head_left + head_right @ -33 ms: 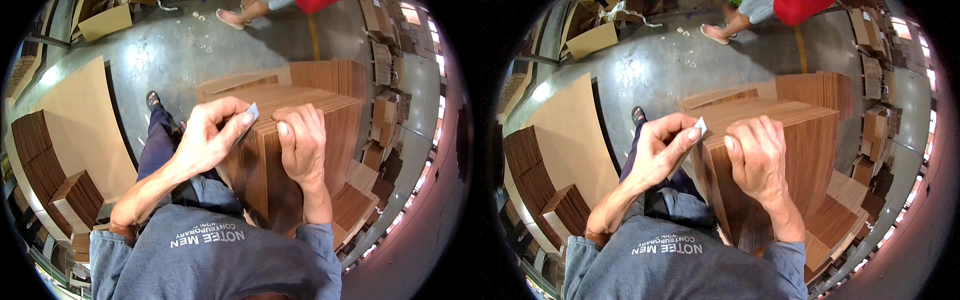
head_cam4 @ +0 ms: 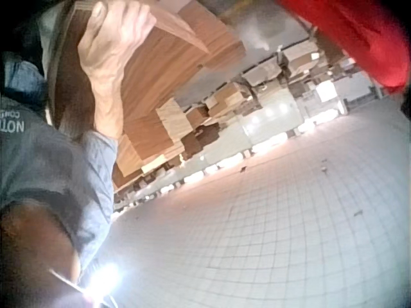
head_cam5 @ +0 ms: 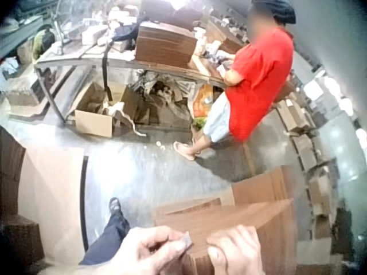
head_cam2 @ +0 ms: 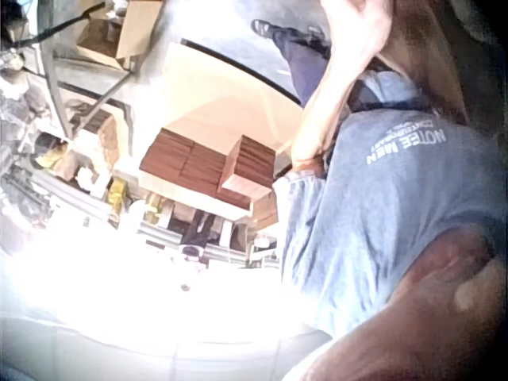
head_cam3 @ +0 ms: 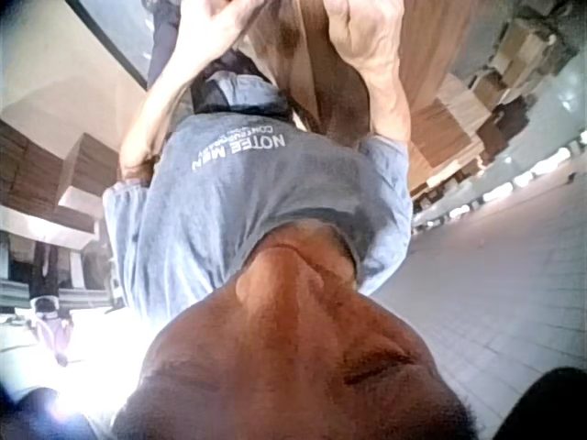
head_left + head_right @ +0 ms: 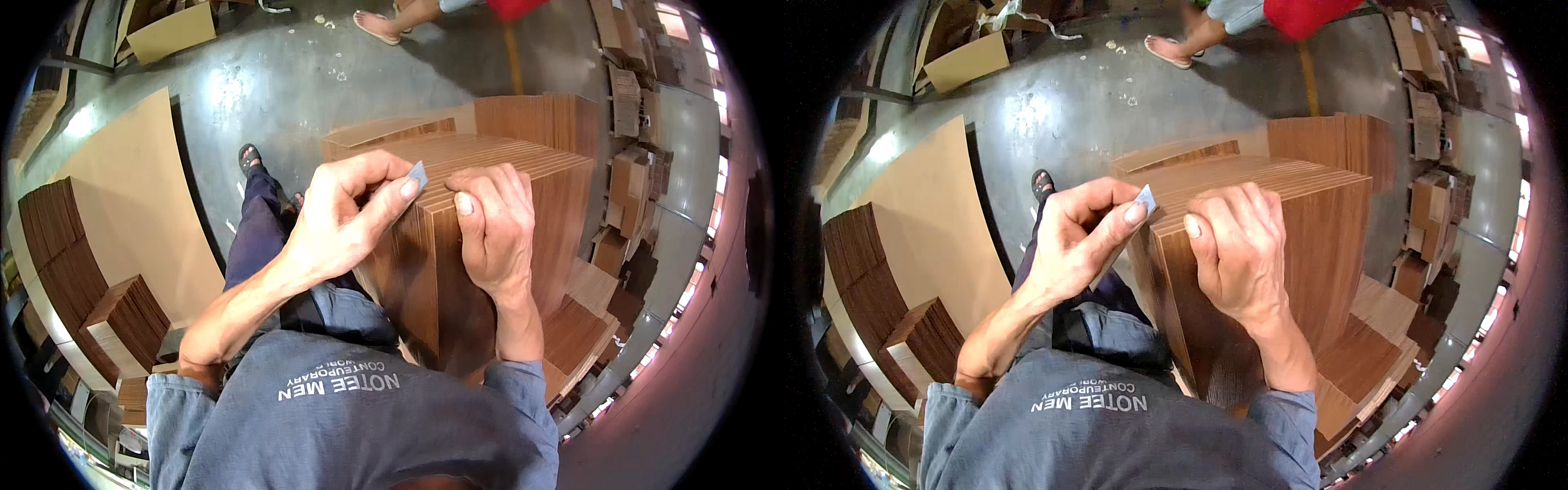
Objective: The person assembles wooden furniture components by striking the pieces with a mallet to join them and using a small scraping tool on the edges.
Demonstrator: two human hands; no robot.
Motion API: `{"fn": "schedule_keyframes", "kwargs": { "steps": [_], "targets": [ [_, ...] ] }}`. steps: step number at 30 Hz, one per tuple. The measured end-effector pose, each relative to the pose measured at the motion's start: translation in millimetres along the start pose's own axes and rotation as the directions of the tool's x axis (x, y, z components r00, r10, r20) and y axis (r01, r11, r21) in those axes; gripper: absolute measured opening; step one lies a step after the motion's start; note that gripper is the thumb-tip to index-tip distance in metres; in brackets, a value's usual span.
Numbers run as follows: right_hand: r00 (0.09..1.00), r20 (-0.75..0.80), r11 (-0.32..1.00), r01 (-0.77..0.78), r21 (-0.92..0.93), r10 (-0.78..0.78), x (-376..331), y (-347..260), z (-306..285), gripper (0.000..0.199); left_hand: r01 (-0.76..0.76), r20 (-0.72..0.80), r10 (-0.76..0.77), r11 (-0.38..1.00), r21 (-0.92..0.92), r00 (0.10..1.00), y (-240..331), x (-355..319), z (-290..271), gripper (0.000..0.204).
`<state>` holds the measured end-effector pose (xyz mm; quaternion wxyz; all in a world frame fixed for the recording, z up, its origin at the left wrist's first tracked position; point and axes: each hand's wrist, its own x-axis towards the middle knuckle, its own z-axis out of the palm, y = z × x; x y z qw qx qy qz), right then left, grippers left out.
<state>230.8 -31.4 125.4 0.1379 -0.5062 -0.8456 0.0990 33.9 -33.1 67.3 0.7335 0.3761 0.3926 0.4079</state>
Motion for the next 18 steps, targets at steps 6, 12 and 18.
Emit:
{"fn": "schedule_keyframes", "kwargs": {
  "steps": [6,12,18],
  "targets": [
    [1.0,-0.009,1.0,0.012,0.003,-0.012,-0.4,1.2,1.1,0.013,-0.085,0.048,0.079,0.985,0.147,0.996,4.9,0.3,8.1,0.017],
    [1.0,-0.003,1.0,0.006,0.007,-0.006,2.1,-0.6,1.5,0.013,-0.09,-0.12,0.112,0.981,0.175,0.986,-27.8,7.8,5.9,0.015],
    [1.0,-0.019,1.0,0.001,0.015,-0.001,0.2,0.9,1.5,0.011,-0.091,-0.1,0.092,0.996,0.017,0.991,-22.4,1.6,9.3,0.014]
  ]
}}
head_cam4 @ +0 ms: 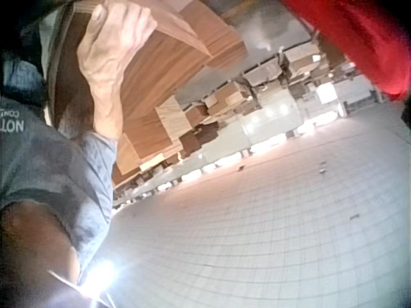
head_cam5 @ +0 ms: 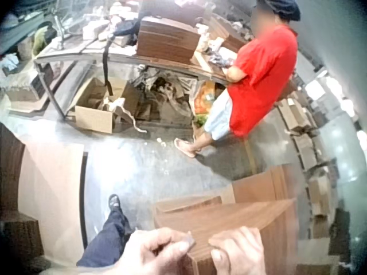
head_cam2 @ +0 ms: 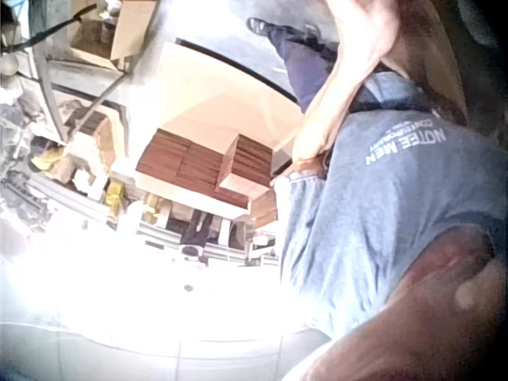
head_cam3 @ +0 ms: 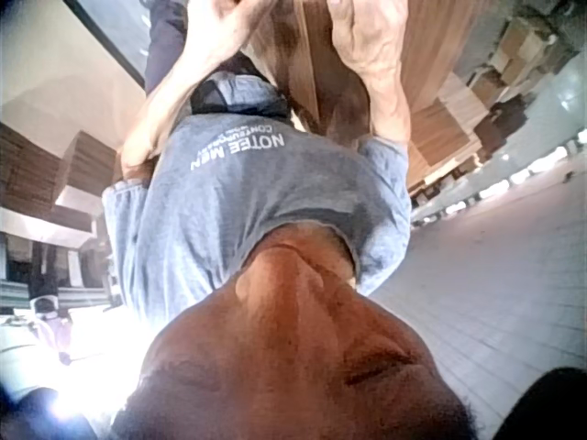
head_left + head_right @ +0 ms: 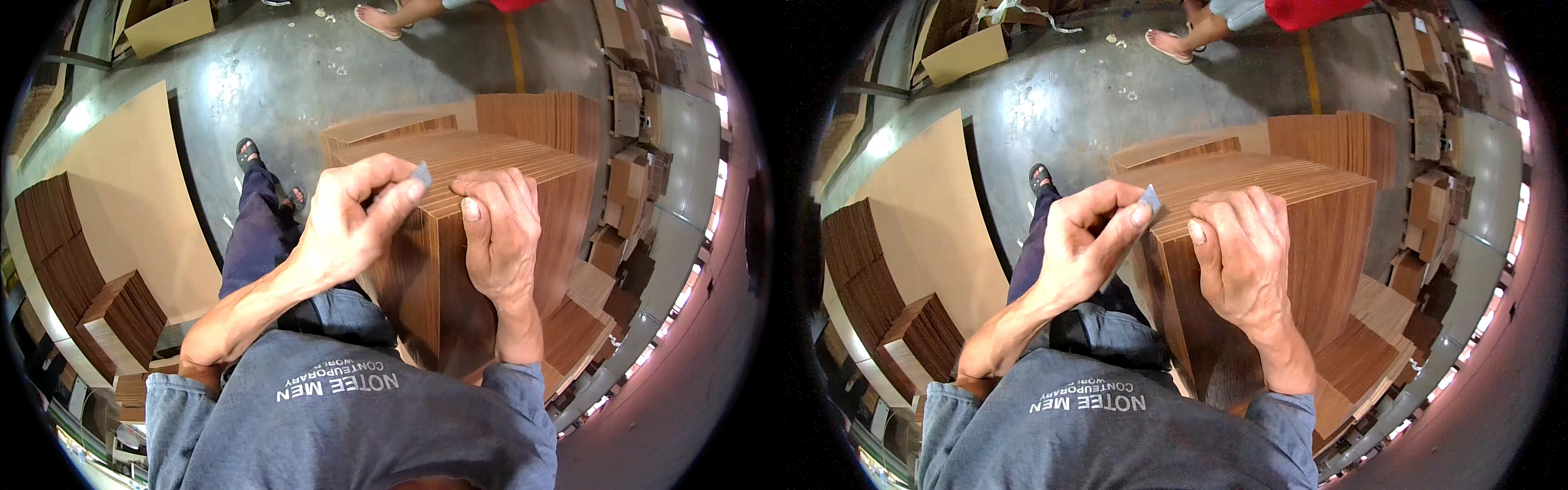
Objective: The person assembles wooden furniture components by striking the pieces with a mallet to join them and using a small scraping tool on the edges.
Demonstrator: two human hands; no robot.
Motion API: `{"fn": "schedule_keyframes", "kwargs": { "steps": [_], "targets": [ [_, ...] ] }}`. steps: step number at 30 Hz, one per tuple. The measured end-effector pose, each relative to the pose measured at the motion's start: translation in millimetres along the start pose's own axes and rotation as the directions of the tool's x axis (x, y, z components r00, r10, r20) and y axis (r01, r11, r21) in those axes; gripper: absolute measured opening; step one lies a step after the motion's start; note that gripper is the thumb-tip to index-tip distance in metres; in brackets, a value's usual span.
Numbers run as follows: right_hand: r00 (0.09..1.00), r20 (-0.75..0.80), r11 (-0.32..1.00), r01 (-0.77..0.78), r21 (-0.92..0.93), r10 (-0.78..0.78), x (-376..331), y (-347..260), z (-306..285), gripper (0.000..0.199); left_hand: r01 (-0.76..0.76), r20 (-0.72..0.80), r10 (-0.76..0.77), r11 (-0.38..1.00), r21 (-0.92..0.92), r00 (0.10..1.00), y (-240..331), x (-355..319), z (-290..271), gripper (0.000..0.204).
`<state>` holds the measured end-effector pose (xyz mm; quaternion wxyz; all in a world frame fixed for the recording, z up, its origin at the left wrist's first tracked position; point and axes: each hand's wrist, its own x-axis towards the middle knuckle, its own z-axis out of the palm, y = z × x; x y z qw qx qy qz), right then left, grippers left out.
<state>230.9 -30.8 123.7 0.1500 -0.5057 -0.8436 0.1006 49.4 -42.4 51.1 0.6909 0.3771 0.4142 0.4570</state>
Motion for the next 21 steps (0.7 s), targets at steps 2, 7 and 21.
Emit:
{"fn": "schedule_keyframes", "kwargs": {
  "steps": [2,7,21],
  "targets": [
    [1.0,-0.004,1.0,-0.005,-0.002,0.005,-1.9,0.6,0.5,0.01,-0.004,0.069,0.006,1.0,-0.023,0.998,18.8,-1.0,1.6,0.013],
    [1.0,-0.011,1.0,-0.014,0.011,0.014,1.9,0.7,0.8,0.007,-0.092,0.143,0.068,0.981,0.169,0.987,16.9,4.2,-4.5,0.014],
    [0.999,0.009,0.999,-0.032,0.028,0.032,-0.8,-1.2,1.6,0.007,-0.115,0.16,0.08,0.968,0.222,0.984,2.4,10.1,-11.3,0.013]
  ]
}}
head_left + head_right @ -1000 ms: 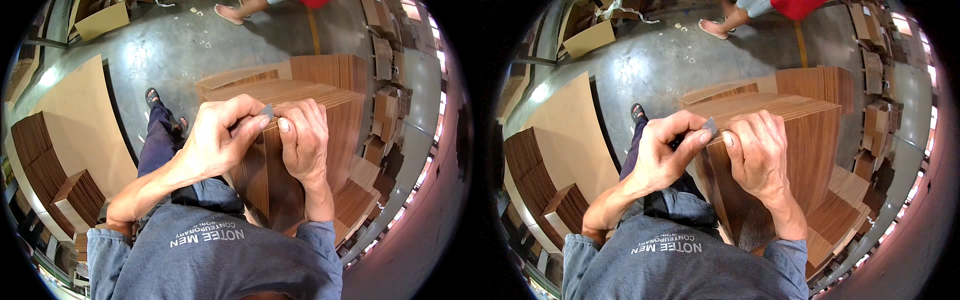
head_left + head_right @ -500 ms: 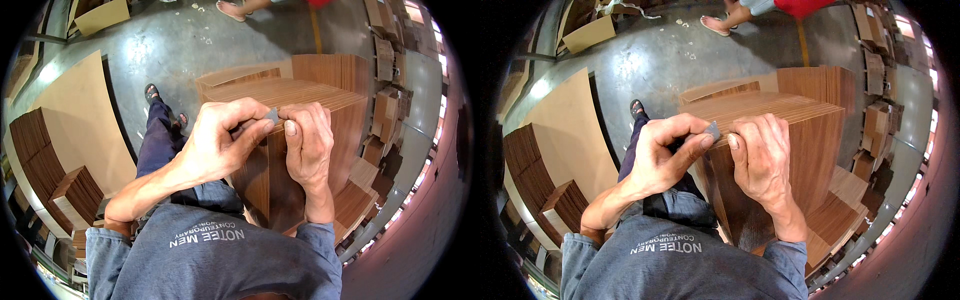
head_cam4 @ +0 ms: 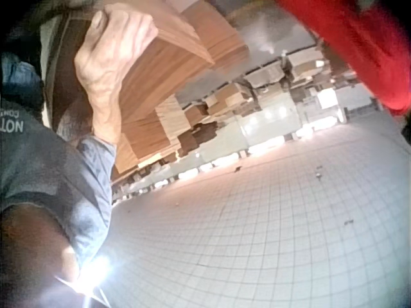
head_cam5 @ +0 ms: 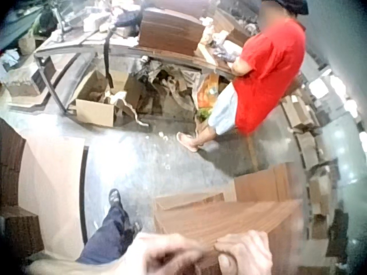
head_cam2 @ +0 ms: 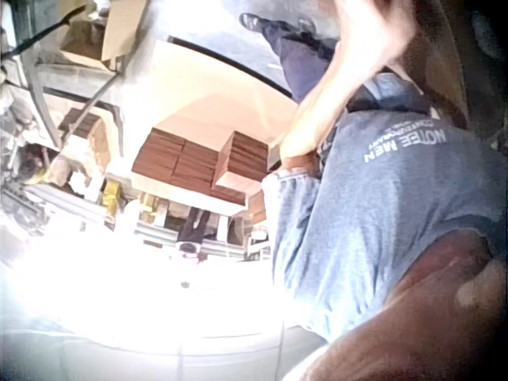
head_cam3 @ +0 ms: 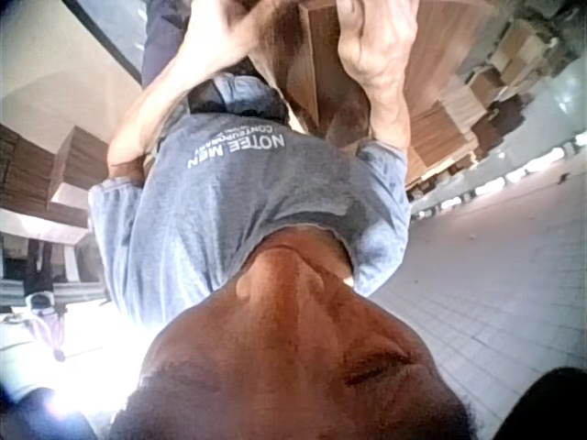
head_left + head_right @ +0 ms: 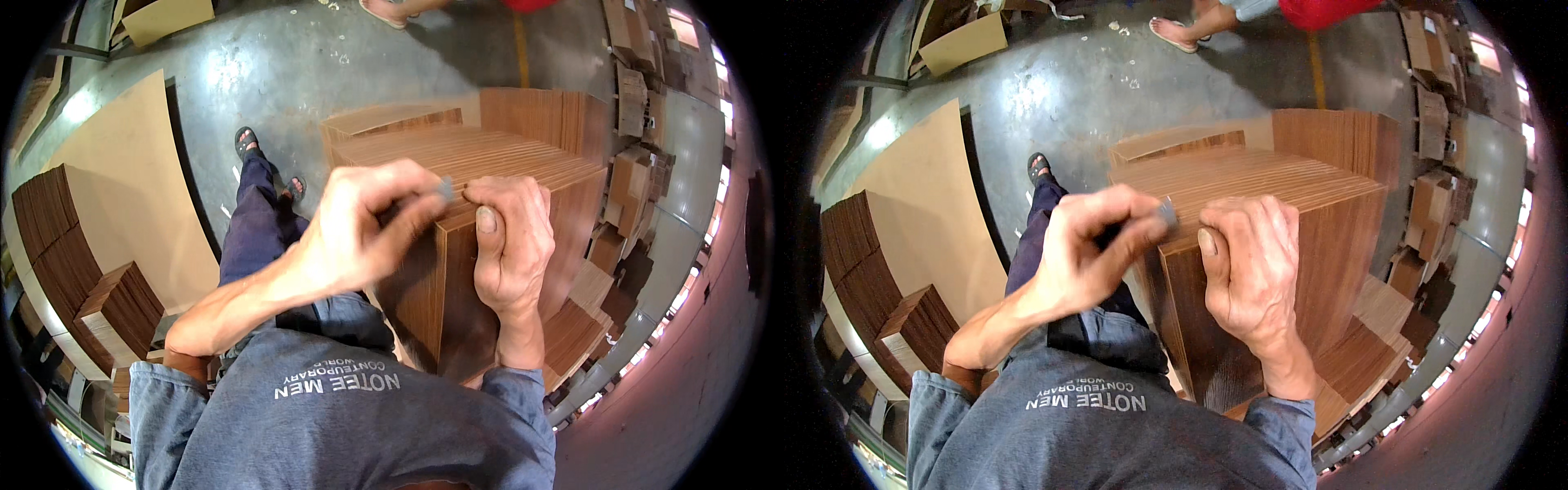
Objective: The person assembles wooden furniture components by striking the pieces with a mallet to join them and using a small scraping tool on the edges.
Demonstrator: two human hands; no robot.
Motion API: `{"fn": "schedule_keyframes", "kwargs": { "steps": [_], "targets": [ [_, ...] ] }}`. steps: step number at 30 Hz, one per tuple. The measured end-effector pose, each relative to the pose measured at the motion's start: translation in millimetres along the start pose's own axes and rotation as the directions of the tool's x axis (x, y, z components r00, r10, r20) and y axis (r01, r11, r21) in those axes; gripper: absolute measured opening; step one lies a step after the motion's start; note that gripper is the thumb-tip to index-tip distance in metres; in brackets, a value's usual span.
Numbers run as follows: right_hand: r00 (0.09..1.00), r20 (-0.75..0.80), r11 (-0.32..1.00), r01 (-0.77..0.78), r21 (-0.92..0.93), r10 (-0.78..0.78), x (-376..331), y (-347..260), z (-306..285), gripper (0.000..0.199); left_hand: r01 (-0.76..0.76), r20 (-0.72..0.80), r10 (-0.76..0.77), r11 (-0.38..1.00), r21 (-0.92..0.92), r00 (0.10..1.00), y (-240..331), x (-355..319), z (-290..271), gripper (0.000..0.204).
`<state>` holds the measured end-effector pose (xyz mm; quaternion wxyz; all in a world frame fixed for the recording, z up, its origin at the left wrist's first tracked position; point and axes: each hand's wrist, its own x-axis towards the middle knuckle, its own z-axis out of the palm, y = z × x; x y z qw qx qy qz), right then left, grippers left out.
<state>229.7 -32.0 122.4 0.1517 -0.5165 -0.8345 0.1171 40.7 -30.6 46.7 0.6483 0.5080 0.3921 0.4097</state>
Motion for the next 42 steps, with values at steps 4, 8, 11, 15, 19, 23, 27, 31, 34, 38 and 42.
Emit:
{"fn": "schedule_keyframes", "kwargs": {
  "steps": [4,8,11,15,19,23,27,31,34,38,42],
  "targets": [
    [1.0,-0.017,1.0,0.005,-0.006,-0.005,1.9,-0.4,0.0,0.009,0.217,-0.097,-0.22,0.975,-0.035,0.971,-58.1,4.4,-6.8,0.02],
    [1.0,-0.001,1.0,-0.016,-0.008,0.016,1.9,-0.4,-0.4,0.011,0.106,-0.092,-0.113,0.992,-0.072,0.989,-21.2,7.2,-2.8,0.017],
    [1.0,0.008,0.999,-0.022,-0.023,0.022,1.0,0.0,-1.8,0.012,0.009,0.032,-0.005,0.991,-0.131,0.999,5.2,4.3,2.0,0.013],
    [1.0,0.013,1.0,-0.027,-0.002,0.027,-0.4,-2.3,-1.1,0.012,0.125,-0.064,-0.123,0.992,0.024,0.99,-42.6,6.3,-4.6,0.017],
    [0.999,0.03,0.999,-0.039,-0.025,0.04,-0.5,-4.3,-3.4,0.016,0.286,-0.148,-0.292,0.956,-0.06,0.945,-113.0,8.7,-11.3,0.021],
    [0.997,0.056,0.998,-0.057,-0.034,0.059,3.2,-6.3,-1.5,0.021,0.106,-0.04,-0.115,0.979,-0.176,0.993,-42.6,7.8,-8.9,0.016],
    [0.997,0.014,0.997,-0.074,0.0,0.074,-3.4,-0.4,0.9,0.03,-0.073,-0.009,0.072,0.997,-0.007,0.997,-37.7,7.2,-6.9,0.011],
    [0.998,0.031,0.998,-0.062,-0.025,0.062,1.2,-4.5,2.4,0.033,0.306,-0.136,-0.3,0.952,0.023,0.944,-136.0,5.0,-22.3,0.021],
    [0.996,0.03,0.995,-0.088,-0.037,0.089,0.6,-3.3,3.7,0.034,0.272,-0.136,-0.267,0.962,0.022,0.954,-112.9,10.4,-18.7,0.019],
    [0.995,0.018,0.994,-0.101,-0.027,0.102,-0.7,-4.7,2.6,0.036,-0.053,-0.024,0.051,0.994,-0.1,0.998,-32.8,6.1,-8.4,0.011],
    [0.993,0.019,0.993,-0.114,-0.027,0.115,-0.8,-6.8,1.3,0.038,0.064,-0.062,-0.067,0.997,-0.044,0.996,-82.9,6.5,-11.3,0.016]
  ]
}}
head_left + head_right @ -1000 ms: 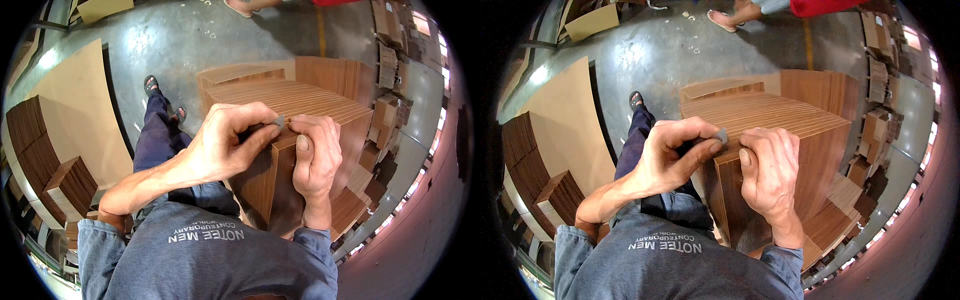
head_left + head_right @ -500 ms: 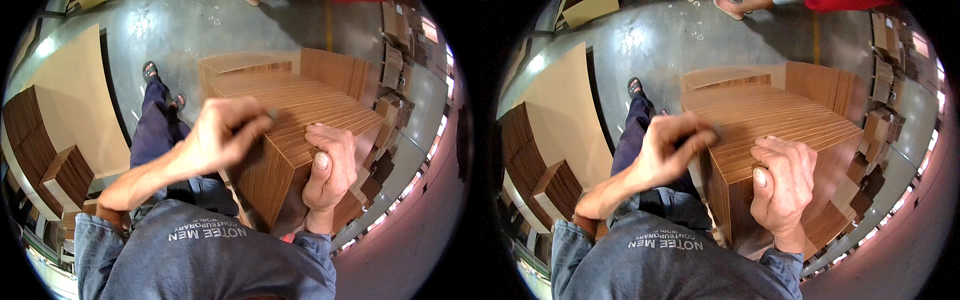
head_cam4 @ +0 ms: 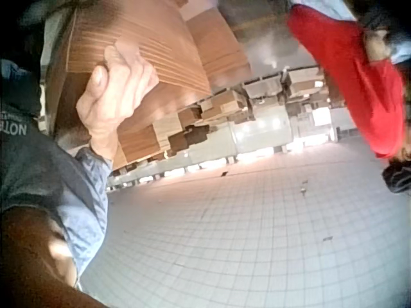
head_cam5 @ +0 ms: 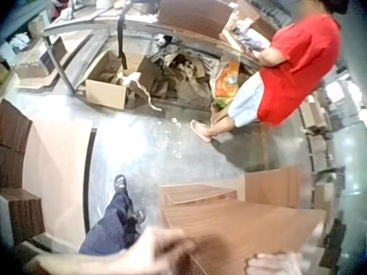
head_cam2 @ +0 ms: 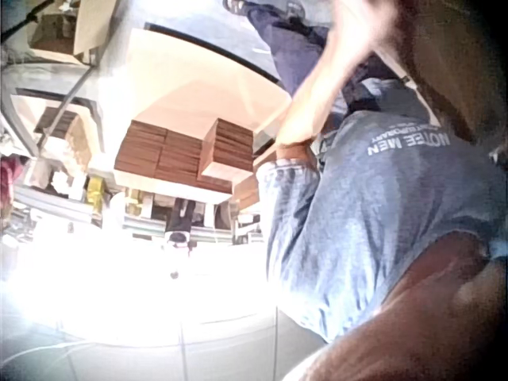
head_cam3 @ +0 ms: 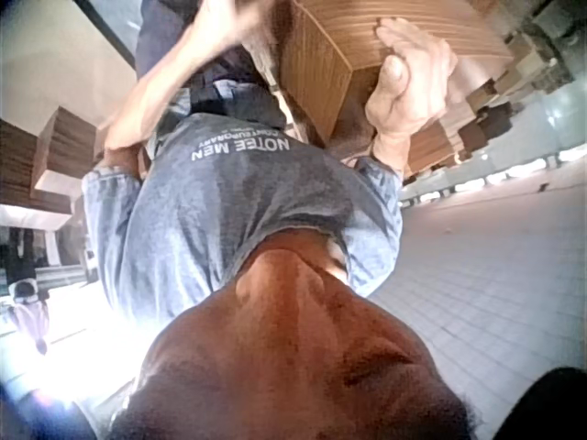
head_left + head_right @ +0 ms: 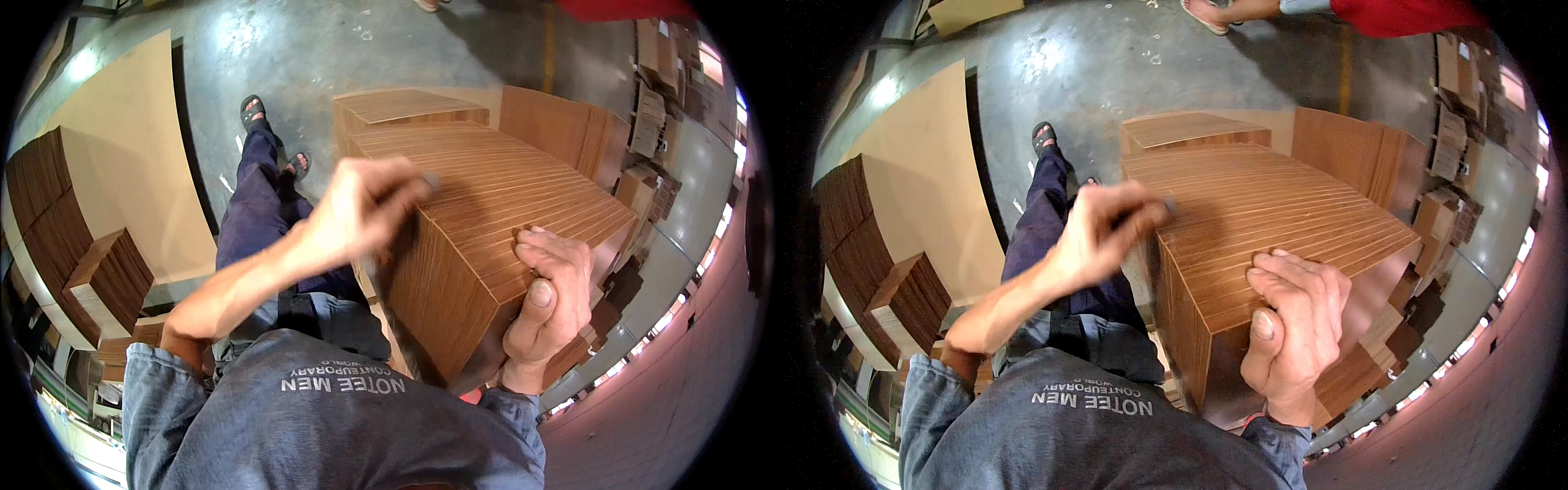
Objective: The person assembles wooden furniture components by striking the pieces with a mallet to join them and using a small scraping tool on the edges.
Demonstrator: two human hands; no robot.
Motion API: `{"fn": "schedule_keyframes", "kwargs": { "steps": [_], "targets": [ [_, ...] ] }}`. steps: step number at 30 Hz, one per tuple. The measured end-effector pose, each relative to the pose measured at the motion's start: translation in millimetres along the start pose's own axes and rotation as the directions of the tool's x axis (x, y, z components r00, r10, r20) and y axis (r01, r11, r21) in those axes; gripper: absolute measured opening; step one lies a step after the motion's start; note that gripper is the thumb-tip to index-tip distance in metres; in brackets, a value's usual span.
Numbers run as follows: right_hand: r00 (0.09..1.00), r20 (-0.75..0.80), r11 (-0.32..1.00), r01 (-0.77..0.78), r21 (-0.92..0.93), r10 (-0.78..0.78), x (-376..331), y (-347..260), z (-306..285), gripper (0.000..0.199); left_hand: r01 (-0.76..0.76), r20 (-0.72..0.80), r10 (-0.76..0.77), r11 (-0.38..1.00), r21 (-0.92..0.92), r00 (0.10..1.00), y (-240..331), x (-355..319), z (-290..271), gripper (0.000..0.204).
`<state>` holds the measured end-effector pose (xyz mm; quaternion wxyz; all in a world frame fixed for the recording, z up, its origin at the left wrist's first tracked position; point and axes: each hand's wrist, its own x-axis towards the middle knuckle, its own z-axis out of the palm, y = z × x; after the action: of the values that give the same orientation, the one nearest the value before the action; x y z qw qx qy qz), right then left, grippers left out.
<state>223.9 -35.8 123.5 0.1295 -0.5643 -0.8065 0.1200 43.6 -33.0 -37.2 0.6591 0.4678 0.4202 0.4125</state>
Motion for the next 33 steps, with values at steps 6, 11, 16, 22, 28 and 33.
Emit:
{"fn": "schedule_keyframes", "kwargs": {
  "steps": [6,11,16,22,28,33],
  "targets": [
    [0.998,0.015,0.998,-0.068,-0.014,0.069,-2.0,-3.8,4.0,0.047,0.186,-0.139,-0.178,0.982,0.043,0.974,-74.7,0.7,-10.5,0.019],
    [0.998,0.054,0.997,-0.042,-0.063,0.045,-4.5,2.6,-0.5,0.051,-0.221,-0.009,0.221,0.975,0.0,0.975,-3.5,0.9,-0.1,0.012],
    [0.985,0.17,0.998,-0.014,-0.061,0.024,-10.2,8.4,-19.4,0.048,-0.009,-0.006,0.009,0.998,0.068,1.0,-79.2,7.8,-20.5,0.015],
    [0.981,0.175,0.996,0.073,0.041,-0.079,-29.2,34.6,-23.9,0.046,0.396,-0.325,-0.31,0.884,0.247,0.894,-267.1,15.1,-48.8,0.02],
    [0.922,0.335,0.981,0.176,0.082,-0.193,-31.5,48.2,-44.7,0.06,0.379,-0.263,-0.357,0.924,0.038,0.896,-179.8,28.6,-58.6,0.02],
    [0.913,0.355,0.979,0.188,0.074,-0.202,-23.2,50.7,-45.0,0.059,-0.113,0.047,0.113,0.994,0.002,0.992,-102.8,31.4,-26.0,0.015]
  ]
}}
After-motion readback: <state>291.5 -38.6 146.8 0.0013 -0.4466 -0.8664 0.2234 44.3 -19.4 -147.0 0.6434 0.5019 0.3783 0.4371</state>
